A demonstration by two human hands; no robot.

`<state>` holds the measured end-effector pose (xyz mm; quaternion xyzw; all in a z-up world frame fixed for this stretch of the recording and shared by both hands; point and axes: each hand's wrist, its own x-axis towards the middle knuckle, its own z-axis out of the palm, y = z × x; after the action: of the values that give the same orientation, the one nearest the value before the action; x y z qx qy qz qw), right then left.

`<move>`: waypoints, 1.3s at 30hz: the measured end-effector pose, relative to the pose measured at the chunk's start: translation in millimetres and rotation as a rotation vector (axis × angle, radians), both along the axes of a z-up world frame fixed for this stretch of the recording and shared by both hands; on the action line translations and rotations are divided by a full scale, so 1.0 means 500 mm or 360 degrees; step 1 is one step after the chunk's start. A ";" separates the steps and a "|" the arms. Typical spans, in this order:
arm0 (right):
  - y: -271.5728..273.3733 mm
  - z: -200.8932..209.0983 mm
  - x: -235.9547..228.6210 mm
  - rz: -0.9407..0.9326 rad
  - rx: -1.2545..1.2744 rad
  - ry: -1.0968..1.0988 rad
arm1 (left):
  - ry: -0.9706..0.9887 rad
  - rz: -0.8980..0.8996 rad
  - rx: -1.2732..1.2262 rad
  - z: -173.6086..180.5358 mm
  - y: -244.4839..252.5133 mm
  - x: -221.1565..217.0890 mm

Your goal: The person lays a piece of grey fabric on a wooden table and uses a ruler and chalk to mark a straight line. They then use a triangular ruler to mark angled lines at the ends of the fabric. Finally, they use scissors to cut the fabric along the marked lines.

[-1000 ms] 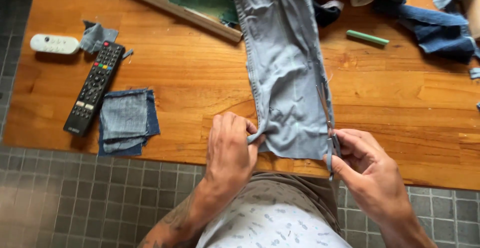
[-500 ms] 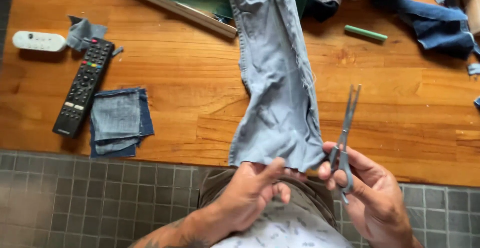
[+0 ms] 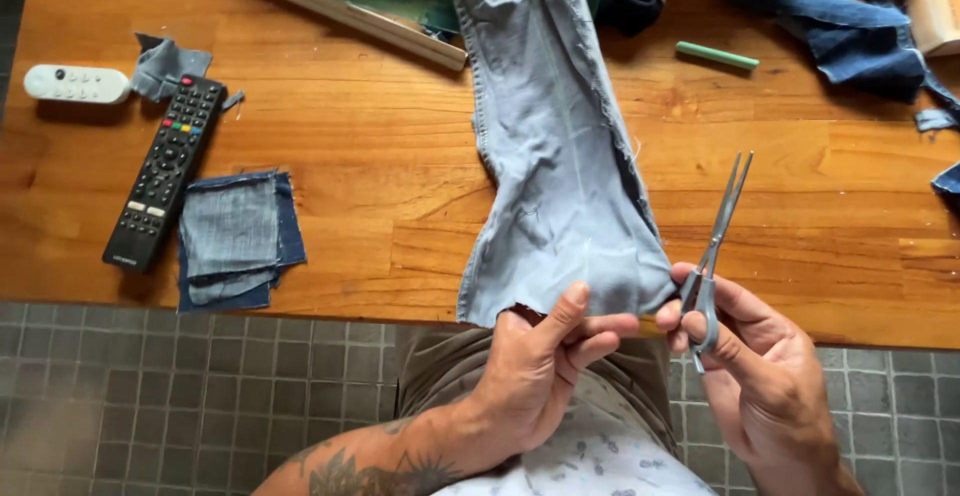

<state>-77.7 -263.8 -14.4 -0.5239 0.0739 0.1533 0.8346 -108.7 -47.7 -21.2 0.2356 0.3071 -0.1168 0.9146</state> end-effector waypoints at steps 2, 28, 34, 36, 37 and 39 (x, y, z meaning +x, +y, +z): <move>0.000 -0.006 -0.005 -0.0054 -0.0037 0.0020 | 0.0057 0.0072 -0.0194 0.023 -0.005 0.004; -0.127 -0.002 -0.232 0.0648 -0.0320 0.0314 | -0.0218 -0.0033 -0.0394 -0.017 -0.054 -0.032; -0.092 0.008 -0.227 0.0586 -0.0214 0.0370 | -0.0269 0.0018 -0.0453 -0.014 -0.045 -0.032; -0.083 0.005 -0.228 0.0546 -0.0202 0.0396 | -0.0313 -0.0002 -0.0452 -0.012 -0.035 -0.036; -0.082 0.000 -0.227 0.0566 -0.0171 0.0355 | -0.0363 -0.0044 -0.0452 -0.009 -0.030 -0.038; -0.073 0.003 -0.228 0.0579 -0.0141 0.0327 | -0.0400 -0.0091 -0.0457 -0.005 -0.023 -0.044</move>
<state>-191.8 -300.5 -12.9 -0.5463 0.0695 0.3506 0.7575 -130.7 -59.2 -23.6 0.1239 0.1638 -0.1550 0.9663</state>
